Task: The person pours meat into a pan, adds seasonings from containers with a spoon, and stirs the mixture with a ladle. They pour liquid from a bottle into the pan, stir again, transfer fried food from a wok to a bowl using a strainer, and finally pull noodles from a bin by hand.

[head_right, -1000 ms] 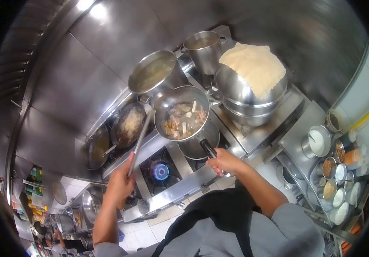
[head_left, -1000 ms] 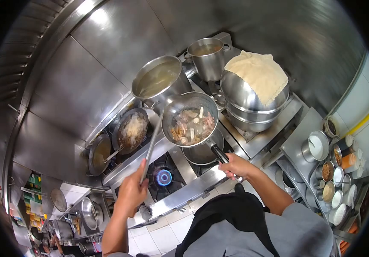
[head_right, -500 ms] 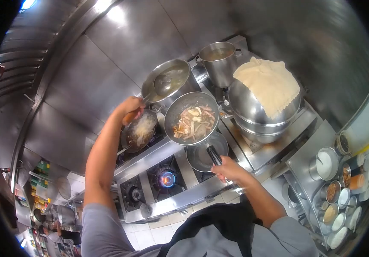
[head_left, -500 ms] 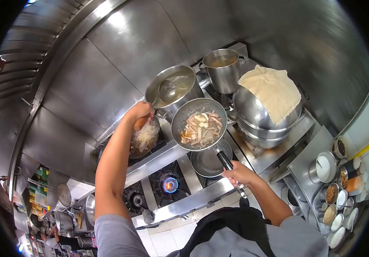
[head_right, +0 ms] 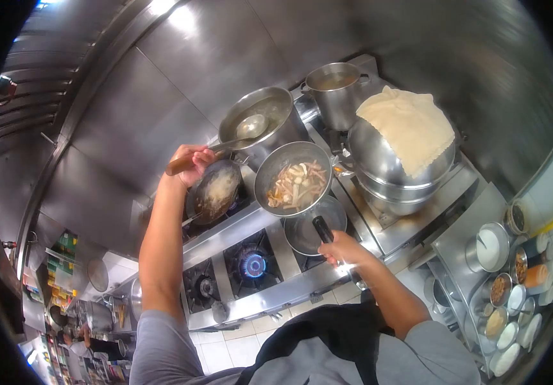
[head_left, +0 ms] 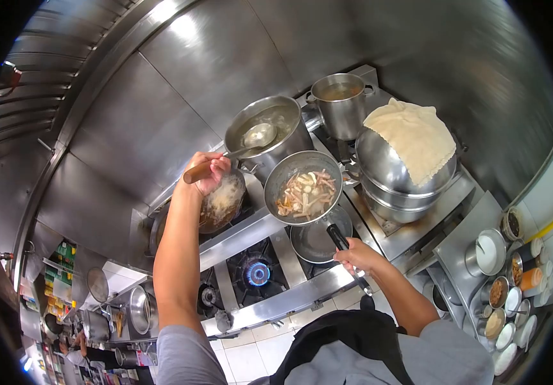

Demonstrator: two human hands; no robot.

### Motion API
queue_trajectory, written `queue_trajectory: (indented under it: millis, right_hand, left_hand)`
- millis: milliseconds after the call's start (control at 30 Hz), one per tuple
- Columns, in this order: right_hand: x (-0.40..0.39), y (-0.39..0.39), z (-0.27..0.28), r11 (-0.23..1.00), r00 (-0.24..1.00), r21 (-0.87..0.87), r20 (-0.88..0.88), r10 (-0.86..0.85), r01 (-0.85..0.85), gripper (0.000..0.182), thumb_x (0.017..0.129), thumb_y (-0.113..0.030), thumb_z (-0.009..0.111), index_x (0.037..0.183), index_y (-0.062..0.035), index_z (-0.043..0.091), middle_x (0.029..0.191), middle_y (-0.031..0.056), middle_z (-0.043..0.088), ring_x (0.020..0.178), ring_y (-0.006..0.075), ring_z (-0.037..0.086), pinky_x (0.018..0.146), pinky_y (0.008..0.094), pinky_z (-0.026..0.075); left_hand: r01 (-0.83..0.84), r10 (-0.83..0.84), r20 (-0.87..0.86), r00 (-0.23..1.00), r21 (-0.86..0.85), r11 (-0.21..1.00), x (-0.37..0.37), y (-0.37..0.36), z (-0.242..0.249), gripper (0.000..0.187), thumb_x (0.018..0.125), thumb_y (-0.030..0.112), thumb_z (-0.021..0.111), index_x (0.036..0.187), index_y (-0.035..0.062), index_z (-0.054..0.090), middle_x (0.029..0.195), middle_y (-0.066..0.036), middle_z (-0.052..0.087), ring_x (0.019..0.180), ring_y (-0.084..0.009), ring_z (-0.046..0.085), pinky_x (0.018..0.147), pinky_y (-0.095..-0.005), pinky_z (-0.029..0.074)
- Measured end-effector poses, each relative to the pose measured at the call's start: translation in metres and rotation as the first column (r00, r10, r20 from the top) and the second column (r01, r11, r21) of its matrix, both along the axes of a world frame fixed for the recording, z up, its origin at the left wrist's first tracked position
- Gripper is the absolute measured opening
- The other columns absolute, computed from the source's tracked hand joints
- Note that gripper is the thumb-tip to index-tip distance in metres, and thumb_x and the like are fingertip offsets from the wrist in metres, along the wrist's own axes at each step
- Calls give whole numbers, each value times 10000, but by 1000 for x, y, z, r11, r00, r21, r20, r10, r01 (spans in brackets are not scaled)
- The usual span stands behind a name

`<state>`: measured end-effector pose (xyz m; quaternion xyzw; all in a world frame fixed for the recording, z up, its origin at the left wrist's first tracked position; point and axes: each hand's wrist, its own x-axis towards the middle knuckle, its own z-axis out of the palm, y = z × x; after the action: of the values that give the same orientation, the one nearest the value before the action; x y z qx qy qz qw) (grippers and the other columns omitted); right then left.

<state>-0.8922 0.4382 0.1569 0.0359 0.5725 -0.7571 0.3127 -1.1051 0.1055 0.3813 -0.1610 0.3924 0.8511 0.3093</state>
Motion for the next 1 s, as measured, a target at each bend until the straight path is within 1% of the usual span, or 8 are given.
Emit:
queue_trajectory:
  millis: [67,233,267,300,400,567,867,1000]
  right_hand:
    - [-2,-6,-3,1000,1000,28,-12,-5,5,194,792,-42,636,860,-72,457,595,-17,466,434,74,456,360,257,359]
    - [-2,-22,-2,1000,999,-4,-34,11,-11,190,794,-54,638,855,-64,458,583,-14,466,420,76,456,357,261,358]
    - [-1,-26,0,1000,999,14,-44,22,-21,185,797,-49,635,855,-60,460,581,-14,462,415,78,453,356,262,361]
    - [1,-30,3,999,998,33,-52,35,-34,180,800,-43,633,856,-56,462,579,-14,458,410,80,450,355,263,365]
    - [5,-47,-5,998,996,14,-64,59,-58,185,796,-41,630,887,-50,469,586,1,475,424,88,455,372,270,381]
    - [23,-79,-23,984,983,35,-54,177,-175,202,815,-49,627,870,-70,433,571,-11,456,411,79,448,354,274,394]
    - [74,-190,-151,965,959,-72,109,260,-254,212,811,-63,651,854,-68,444,574,1,454,414,101,454,364,282,383]
    - [92,-251,-214,964,948,-92,179,264,-251,237,812,-57,655,903,-89,438,600,7,460,416,104,452,371,289,376]
  left_hand:
    - [15,-16,-35,999,-16,1000,16,-9,7,139,936,49,464,846,-34,396,798,-94,479,532,-91,524,423,-164,519]
    - [24,-33,-136,990,-63,998,84,-30,22,128,951,47,476,862,-23,415,795,-91,480,517,-68,491,397,-162,502]
    - [-20,6,-178,984,-75,997,102,-34,20,120,960,60,478,984,-56,460,800,-89,481,509,-57,475,377,-158,484]
    - [-27,15,-167,986,-71,997,119,-37,20,120,960,60,478,984,-56,460,800,-89,481,509,-57,475,377,-158,484]
    - [-38,34,-166,986,-25,999,167,-58,1,333,971,77,462,1275,-53,428,819,-80,476,490,-42,444,349,-151,438]
    - [-78,81,-68,994,48,996,259,-92,-66,377,973,79,476,1342,20,431,821,-71,468,468,-54,413,310,-176,362]
    - [-95,88,-38,995,-501,860,377,-136,-175,584,925,116,559,1445,42,305,780,-50,532,514,-97,466,407,-239,377]
    - [-71,84,-3,996,-573,816,399,-180,-243,637,920,124,571,1476,67,266,763,-48,549,549,-120,522,446,-263,439]
